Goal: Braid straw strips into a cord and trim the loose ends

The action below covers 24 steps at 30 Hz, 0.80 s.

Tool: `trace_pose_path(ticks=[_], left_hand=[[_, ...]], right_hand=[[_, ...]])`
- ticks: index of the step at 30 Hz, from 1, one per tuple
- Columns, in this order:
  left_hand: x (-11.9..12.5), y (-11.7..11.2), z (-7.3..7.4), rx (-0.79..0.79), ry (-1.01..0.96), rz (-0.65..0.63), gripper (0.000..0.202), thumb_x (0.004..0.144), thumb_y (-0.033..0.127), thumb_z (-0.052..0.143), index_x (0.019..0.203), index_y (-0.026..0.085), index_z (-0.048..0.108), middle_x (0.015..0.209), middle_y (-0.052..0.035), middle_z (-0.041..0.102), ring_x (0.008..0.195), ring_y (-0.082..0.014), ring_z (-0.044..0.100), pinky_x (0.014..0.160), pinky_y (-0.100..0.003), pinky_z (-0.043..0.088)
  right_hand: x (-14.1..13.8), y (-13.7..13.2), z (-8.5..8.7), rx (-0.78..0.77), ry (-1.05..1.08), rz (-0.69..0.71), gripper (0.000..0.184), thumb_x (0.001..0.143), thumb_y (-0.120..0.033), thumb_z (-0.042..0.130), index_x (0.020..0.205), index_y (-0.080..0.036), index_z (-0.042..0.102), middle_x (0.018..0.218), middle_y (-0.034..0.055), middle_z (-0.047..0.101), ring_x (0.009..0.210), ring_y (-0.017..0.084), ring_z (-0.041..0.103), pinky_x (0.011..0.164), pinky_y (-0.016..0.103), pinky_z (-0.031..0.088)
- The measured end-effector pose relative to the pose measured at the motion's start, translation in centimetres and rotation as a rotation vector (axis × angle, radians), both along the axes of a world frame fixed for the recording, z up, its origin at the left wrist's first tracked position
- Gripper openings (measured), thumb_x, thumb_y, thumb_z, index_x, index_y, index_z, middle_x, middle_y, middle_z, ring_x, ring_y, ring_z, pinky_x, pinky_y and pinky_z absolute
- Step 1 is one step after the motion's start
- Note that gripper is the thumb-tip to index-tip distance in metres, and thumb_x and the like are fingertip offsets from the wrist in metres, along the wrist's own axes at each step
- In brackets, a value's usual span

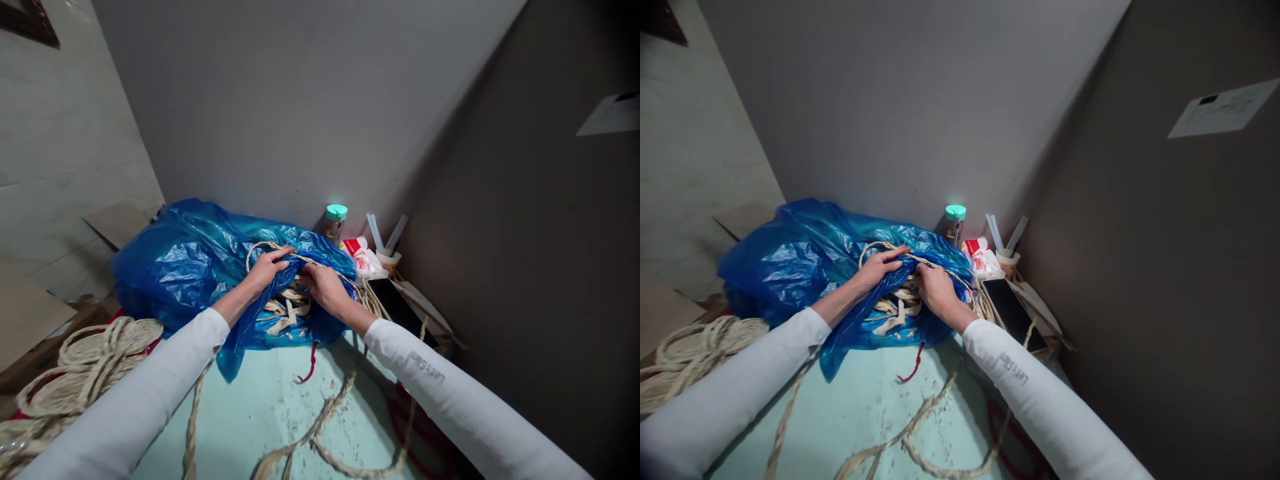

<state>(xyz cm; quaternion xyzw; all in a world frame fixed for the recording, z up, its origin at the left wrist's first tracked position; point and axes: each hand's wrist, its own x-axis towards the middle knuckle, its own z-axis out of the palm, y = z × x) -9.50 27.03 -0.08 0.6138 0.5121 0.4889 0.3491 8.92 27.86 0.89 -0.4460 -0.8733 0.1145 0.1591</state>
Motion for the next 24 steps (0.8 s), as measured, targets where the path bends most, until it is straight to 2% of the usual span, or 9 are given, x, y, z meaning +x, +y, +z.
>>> trace_pose_path(ticks=[3, 7, 11, 15, 19, 24], left_hand=[[-0.2, 0.1, 0.0, -0.003, -0.001, -0.001, 0.037, 0.090, 0.032, 0.060, 0.124, 0.017, 0.058, 0.134, -0.0110, 0.055, 0.118, -0.0274, 0.055, 0.098, -0.052, 0.046], [-0.5, 0.4, 0.0, -0.012, -0.005, -0.001, 0.036, 0.090, 0.033, 0.061, 0.122, 0.017, 0.059, 0.131, -0.0108, 0.057, 0.115, -0.0267, 0.057, 0.096, -0.051, 0.048], [-0.5, 0.4, -0.2, -0.013, -0.008, 0.001, 0.035, 0.090, 0.033, 0.061, 0.121, 0.017, 0.059, 0.130, -0.0107, 0.058, 0.115, -0.0263, 0.057, 0.096, -0.051, 0.048], [-0.4, 0.4, -0.3, -0.011, -0.009, 0.013, 0.034, 0.090, 0.032, 0.061, 0.120, 0.017, 0.059, 0.129, -0.0106, 0.058, 0.114, -0.0261, 0.058, 0.095, -0.050, 0.049], [-0.4, 0.4, -0.4, -0.008, -0.018, 0.030, 0.034, 0.090, 0.032, 0.061, 0.120, 0.017, 0.059, 0.129, -0.0105, 0.058, 0.113, -0.0259, 0.058, 0.094, -0.049, 0.049], [-0.3, 0.4, -0.6, -0.008, -0.038, 0.034, 0.034, 0.090, 0.032, 0.060, 0.121, 0.016, 0.059, 0.128, -0.0105, 0.058, 0.112, -0.0256, 0.059, 0.093, -0.049, 0.050]], right_hand=[[0.6, 0.1, 0.3, -0.008, 0.050, -0.017, 0.016, 0.092, -0.015, 0.046, 0.094, -0.018, 0.062, 0.089, 0.0055, 0.072, 0.080, 0.017, 0.067, 0.069, 0.023, 0.043], [1.4, 0.1, 0.3, -0.026, 0.069, -0.073, 0.016, 0.092, -0.016, 0.046, 0.100, -0.017, 0.059, 0.076, 0.0026, 0.072, 0.065, 0.015, 0.065, 0.060, 0.022, 0.042], [1.8, 0.3, 0.0, 0.035, 0.034, -0.126, 0.012, 0.091, -0.024, 0.053, 0.098, -0.016, 0.060, 0.085, 0.0069, 0.072, 0.076, 0.019, 0.066, 0.063, 0.024, 0.040], [1.6, 0.4, -0.2, 0.102, -0.045, -0.128, 0.015, 0.090, -0.021, 0.053, 0.102, -0.017, 0.062, 0.089, 0.0090, 0.071, 0.080, 0.022, 0.065, 0.065, 0.026, 0.038], [1.1, 0.1, -0.2, 0.140, -0.120, -0.048, 0.023, 0.092, -0.017, 0.046, 0.108, -0.021, 0.063, 0.097, 0.0080, 0.070, 0.087, 0.021, 0.064, 0.070, 0.026, 0.039], [0.6, -0.2, -0.5, 0.159, -0.204, 0.041, 0.027, 0.088, -0.017, 0.053, 0.113, -0.020, 0.063, 0.104, 0.0109, 0.068, 0.096, 0.023, 0.061, 0.079, 0.028, 0.042]])
